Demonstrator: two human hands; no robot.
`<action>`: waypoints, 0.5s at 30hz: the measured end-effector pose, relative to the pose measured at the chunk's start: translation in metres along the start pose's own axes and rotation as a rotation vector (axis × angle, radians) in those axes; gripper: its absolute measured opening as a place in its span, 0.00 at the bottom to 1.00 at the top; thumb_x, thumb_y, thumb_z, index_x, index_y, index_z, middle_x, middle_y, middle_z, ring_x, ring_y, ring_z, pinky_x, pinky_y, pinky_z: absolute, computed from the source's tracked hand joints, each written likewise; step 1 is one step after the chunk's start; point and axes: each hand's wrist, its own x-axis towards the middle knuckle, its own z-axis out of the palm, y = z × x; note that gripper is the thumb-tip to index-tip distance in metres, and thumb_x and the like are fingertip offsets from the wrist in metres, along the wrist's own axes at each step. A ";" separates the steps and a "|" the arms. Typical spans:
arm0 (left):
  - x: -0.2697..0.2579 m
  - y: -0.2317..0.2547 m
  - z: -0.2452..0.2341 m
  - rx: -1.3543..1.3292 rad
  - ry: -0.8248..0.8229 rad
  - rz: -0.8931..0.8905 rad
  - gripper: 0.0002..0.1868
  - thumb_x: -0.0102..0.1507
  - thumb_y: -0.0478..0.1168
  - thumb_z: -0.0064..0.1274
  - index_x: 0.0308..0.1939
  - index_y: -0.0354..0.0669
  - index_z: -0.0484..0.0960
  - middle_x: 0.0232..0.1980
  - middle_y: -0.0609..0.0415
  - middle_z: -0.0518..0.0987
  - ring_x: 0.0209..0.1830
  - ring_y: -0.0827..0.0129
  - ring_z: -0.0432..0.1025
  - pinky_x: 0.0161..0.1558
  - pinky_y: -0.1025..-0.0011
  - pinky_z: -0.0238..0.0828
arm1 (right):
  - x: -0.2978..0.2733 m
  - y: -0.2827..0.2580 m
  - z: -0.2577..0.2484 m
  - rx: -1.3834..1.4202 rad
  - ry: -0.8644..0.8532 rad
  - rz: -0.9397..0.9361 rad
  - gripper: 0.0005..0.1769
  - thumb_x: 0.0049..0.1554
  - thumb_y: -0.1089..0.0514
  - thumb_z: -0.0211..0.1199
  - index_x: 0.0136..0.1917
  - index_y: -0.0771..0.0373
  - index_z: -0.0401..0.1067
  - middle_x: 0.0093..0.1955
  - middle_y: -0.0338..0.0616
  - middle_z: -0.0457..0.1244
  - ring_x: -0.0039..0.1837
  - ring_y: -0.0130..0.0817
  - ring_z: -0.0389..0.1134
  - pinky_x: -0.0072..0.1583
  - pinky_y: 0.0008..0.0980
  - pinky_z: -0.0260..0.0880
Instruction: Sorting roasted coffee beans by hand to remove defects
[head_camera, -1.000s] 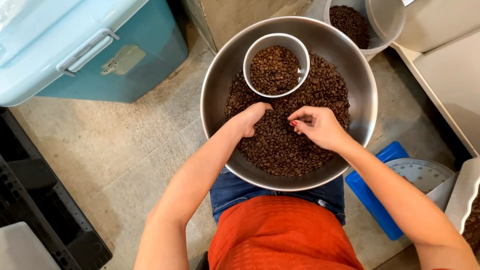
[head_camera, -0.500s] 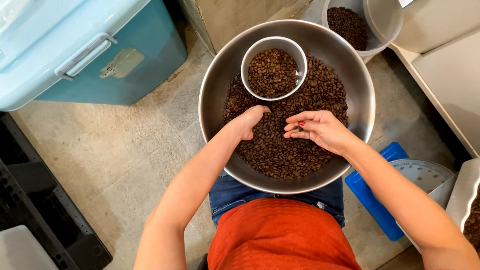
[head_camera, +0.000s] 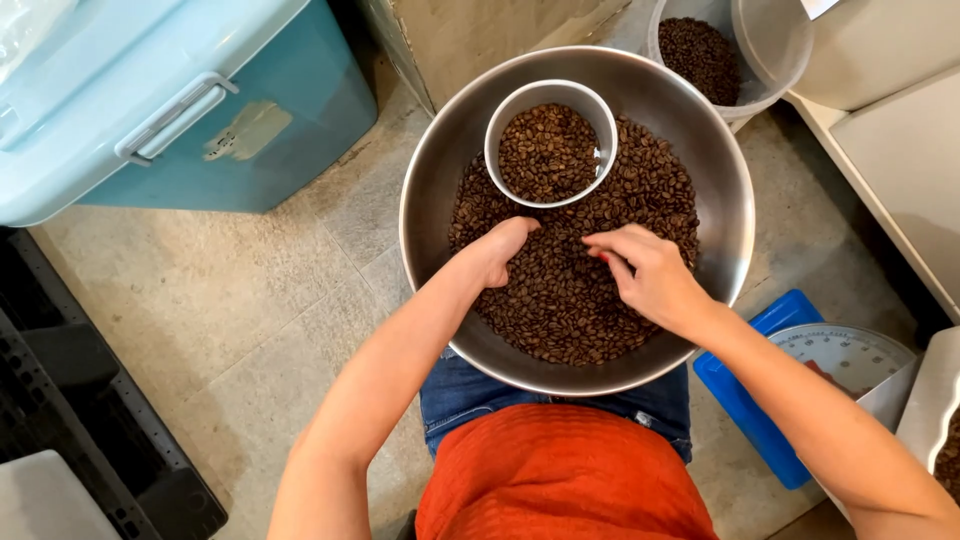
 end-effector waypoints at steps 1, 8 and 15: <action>-0.012 0.005 0.004 -0.001 0.001 0.000 0.22 0.68 0.47 0.41 0.53 0.30 0.77 0.44 0.41 0.81 0.47 0.57 0.80 0.53 0.53 0.78 | 0.005 0.005 -0.001 0.001 -0.001 -0.001 0.17 0.60 0.72 0.58 0.57 0.59 0.79 0.47 0.41 0.72 0.51 0.37 0.74 0.54 0.36 0.76; -0.002 0.000 0.003 -0.059 0.037 -0.002 0.25 0.68 0.47 0.41 0.59 0.27 0.72 0.46 0.37 0.81 0.47 0.55 0.80 0.53 0.52 0.79 | 0.039 0.031 0.018 0.032 -0.033 0.181 0.10 0.62 0.67 0.58 0.56 0.64 0.77 0.25 0.42 0.61 0.28 0.33 0.59 0.36 0.33 0.61; -0.037 0.013 0.014 0.027 0.030 -0.008 0.32 0.69 0.51 0.41 0.69 0.30 0.66 0.63 0.34 0.74 0.69 0.51 0.68 0.70 0.45 0.59 | 0.056 0.051 0.043 -0.055 -0.101 0.200 0.07 0.60 0.66 0.61 0.50 0.72 0.77 0.18 0.35 0.54 0.21 0.25 0.49 0.29 0.23 0.52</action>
